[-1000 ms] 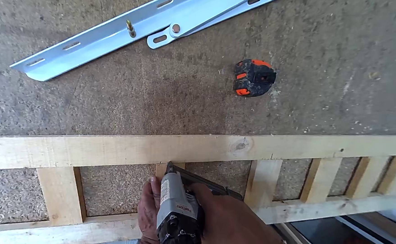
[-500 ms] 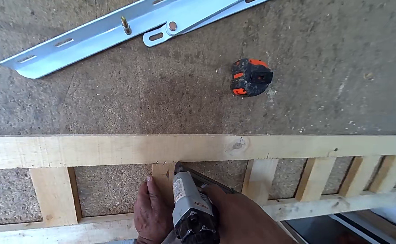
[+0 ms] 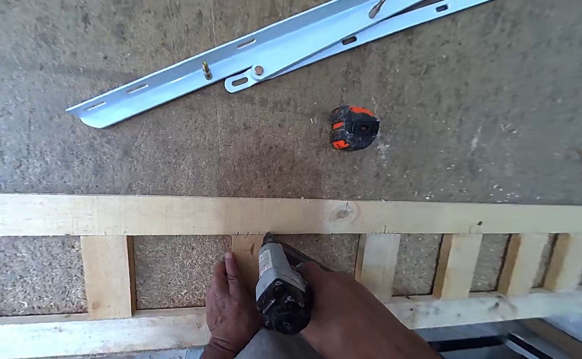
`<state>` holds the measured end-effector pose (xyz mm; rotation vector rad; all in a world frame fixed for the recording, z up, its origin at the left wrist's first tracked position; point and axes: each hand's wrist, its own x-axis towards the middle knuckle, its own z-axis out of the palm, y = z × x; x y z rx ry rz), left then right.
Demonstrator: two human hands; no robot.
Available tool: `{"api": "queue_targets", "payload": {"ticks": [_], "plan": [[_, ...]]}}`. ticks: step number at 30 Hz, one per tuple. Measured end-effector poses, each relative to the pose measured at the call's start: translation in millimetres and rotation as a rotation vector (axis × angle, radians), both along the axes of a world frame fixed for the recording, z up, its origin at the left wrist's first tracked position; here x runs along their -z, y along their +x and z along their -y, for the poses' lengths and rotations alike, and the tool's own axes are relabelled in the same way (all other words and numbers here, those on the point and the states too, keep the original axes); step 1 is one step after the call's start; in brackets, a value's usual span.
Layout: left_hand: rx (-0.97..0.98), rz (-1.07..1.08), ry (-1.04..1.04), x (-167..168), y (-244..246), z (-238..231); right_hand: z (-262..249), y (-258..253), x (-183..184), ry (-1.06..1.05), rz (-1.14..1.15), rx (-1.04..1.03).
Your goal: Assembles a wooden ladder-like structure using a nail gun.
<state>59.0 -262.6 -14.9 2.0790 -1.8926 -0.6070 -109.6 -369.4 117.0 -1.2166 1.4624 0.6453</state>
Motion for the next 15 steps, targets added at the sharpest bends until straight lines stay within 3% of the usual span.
{"api": "queue_targets", "payload": {"ticks": [4, 7, 12, 15], "plan": [[0.113, -0.168, 0.125, -5, 31, 2, -41, -11, -13, 0.097, 0.045, -0.08], [0.258, -0.145, 0.198, -5, 71, -1, -70, -8, -13, 0.234, 0.094, -0.205], [0.344, -0.09, -0.085, 21, 91, -21, -93, 10, 11, 0.064, 0.277, -0.289], [0.344, -0.107, -0.104, 21, 89, -21, -100, 25, 10, 0.033, 0.26, -0.297]]}}
